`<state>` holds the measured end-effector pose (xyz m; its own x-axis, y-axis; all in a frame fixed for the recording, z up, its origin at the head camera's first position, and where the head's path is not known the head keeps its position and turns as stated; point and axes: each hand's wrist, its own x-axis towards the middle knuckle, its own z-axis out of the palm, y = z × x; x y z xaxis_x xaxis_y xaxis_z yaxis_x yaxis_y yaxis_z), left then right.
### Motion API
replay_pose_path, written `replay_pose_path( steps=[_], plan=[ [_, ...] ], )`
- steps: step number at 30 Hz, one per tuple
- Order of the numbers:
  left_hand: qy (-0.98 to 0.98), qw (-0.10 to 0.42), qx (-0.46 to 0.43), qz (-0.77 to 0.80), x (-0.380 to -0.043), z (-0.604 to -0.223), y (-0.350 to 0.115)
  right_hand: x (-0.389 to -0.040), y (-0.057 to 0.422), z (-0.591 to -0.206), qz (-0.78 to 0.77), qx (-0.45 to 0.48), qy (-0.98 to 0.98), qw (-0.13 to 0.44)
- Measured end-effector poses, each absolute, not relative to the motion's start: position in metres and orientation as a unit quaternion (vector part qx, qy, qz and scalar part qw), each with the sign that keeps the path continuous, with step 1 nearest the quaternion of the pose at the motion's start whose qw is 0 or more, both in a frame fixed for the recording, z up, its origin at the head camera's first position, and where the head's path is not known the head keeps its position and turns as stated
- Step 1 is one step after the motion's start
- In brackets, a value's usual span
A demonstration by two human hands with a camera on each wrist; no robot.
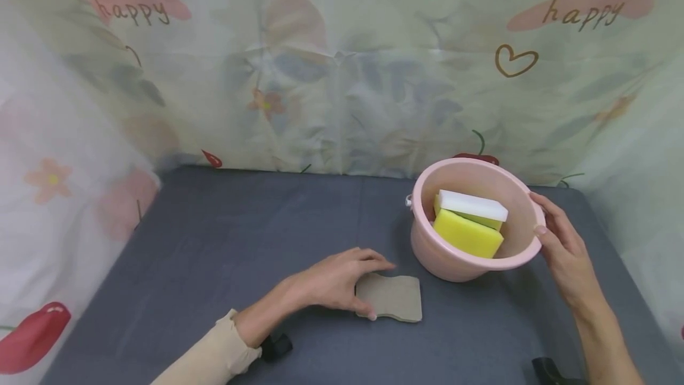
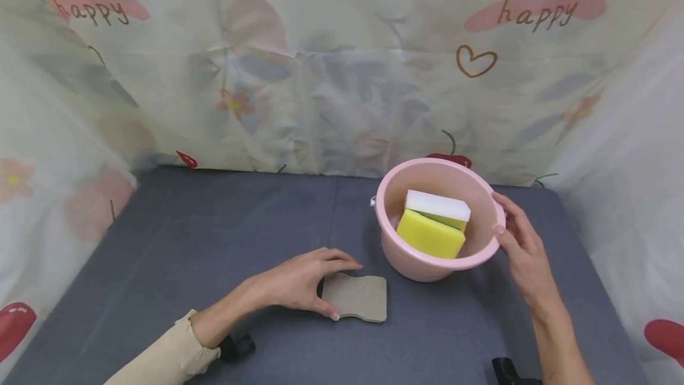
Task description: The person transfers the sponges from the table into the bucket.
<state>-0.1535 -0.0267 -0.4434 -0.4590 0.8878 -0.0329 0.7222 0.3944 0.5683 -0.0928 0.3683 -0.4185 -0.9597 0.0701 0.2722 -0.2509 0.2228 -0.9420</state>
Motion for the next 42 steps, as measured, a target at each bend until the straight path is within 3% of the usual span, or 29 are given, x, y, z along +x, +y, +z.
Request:
replay_pose_path(
  steps=[6, 21, 29, 42],
  plan=[
    [0.822, 0.192, 0.488, 0.221, -0.15, -0.452, -0.026, -0.093, 0.369, -0.42, 0.631, 0.067, -0.761, 0.131],
    [0.831, 0.16, 0.486, 0.217, -0.145, -0.459, -0.025, -0.092, 0.368, -0.421, 0.606, 0.046, -0.783, 0.132],
    [0.831, 0.129, 0.484, 0.242, -0.147, -0.453, -0.028, -0.093, 0.368, -0.42, 0.613, 0.055, -0.777, 0.133],
    [0.814, 0.128, 0.504, 0.258, -0.155, -0.428, -0.037, -0.092, 0.367, -0.42, 0.598, 0.055, -0.788, 0.138]
  ],
)
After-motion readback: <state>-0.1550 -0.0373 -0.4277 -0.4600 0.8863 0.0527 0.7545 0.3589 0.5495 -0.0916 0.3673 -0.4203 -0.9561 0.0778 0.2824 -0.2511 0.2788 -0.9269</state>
